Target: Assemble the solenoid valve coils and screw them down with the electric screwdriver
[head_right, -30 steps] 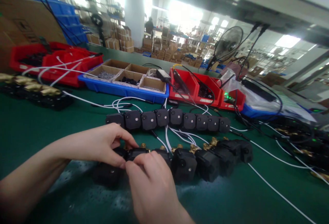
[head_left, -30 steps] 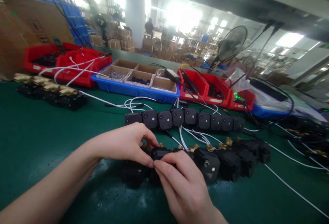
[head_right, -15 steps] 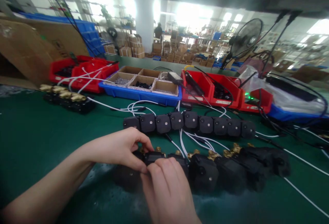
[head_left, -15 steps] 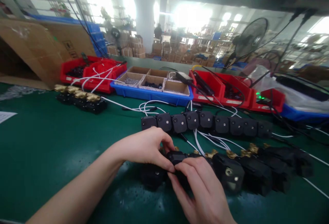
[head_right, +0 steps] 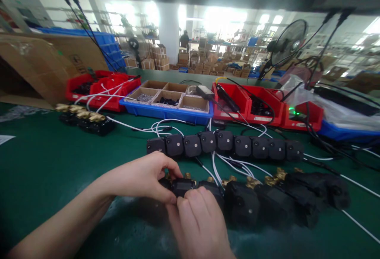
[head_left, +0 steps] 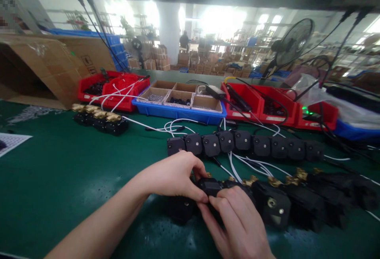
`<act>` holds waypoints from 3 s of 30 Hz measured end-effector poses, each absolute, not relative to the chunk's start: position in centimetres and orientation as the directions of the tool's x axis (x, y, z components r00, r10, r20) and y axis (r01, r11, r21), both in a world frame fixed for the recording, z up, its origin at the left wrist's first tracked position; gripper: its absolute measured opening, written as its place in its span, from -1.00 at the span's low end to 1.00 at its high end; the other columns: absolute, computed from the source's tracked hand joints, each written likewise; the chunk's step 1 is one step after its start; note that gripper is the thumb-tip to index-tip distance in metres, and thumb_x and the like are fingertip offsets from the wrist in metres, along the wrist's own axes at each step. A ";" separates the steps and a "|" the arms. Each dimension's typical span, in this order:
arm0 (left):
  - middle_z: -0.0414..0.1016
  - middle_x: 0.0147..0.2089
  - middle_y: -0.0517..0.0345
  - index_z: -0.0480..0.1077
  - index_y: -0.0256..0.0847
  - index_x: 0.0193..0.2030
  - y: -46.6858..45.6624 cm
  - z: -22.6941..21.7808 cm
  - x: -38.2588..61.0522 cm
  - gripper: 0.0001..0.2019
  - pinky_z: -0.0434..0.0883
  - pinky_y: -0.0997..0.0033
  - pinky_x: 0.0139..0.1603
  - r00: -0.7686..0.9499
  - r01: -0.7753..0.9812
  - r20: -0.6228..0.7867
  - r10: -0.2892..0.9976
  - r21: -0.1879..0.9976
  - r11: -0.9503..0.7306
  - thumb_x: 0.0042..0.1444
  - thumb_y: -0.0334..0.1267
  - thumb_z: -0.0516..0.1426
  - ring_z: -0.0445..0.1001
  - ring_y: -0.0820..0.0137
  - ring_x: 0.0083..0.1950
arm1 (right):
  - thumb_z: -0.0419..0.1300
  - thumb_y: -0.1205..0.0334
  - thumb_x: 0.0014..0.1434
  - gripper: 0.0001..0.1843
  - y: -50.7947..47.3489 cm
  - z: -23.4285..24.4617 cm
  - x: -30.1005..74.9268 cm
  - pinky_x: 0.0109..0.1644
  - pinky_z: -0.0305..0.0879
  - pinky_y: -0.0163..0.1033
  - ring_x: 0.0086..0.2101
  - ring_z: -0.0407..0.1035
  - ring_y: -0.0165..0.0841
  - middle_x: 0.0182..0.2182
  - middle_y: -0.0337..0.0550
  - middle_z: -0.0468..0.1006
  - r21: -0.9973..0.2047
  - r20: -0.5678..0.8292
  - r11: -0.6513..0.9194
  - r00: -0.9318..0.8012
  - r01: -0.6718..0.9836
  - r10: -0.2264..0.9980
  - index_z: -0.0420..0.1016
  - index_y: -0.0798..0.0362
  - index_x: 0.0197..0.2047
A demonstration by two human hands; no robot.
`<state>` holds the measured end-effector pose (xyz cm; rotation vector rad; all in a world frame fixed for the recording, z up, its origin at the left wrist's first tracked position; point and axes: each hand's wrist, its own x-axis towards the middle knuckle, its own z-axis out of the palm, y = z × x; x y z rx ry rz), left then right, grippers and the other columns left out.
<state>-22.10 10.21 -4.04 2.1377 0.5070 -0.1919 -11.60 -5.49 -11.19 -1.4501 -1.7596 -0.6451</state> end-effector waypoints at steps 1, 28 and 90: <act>0.54 -0.37 0.23 0.60 -0.27 -0.23 10.2 -4.1 -22.1 -0.68 0.29 0.51 -0.43 0.905 0.422 -0.314 0.288 0.747 -0.513 -0.17 -0.21 0.35 0.45 0.40 -0.38 | 0.17 0.41 0.25 -0.99 -5.5 -10.9 -11.4 -0.32 0.49 -0.20 -0.37 0.47 -0.27 -0.43 -0.02 0.51 -0.080 0.782 0.230 -0.082 0.970 0.617 0.42 0.16 -0.24; 0.53 -0.19 0.13 0.46 -0.17 0.10 9.9 -4.0 -22.5 -0.45 0.36 0.38 -0.17 0.929 0.365 -0.236 0.286 0.713 -0.599 -0.10 -0.22 0.35 0.48 0.25 -0.15 | 0.10 0.42 0.29 -0.89 -5.7 -11.5 -10.7 -0.24 0.47 -0.21 -0.33 0.48 -0.27 -0.33 -0.02 0.57 -0.067 0.737 0.234 -0.110 0.970 0.667 0.46 0.16 -0.16; 0.21 -0.49 0.40 0.42 -0.29 0.03 11.2 -8.3 -29.5 -0.46 0.13 0.45 -0.40 0.860 0.401 -0.365 0.357 0.916 -0.029 -0.06 -0.03 0.30 0.17 0.47 -0.44 | 0.10 0.45 0.29 -0.81 -2.3 -8.3 -13.5 -0.30 0.44 -0.34 -0.35 0.40 -0.39 -0.36 -0.11 0.49 -0.417 0.553 0.403 -0.125 0.815 0.824 0.54 0.11 -0.23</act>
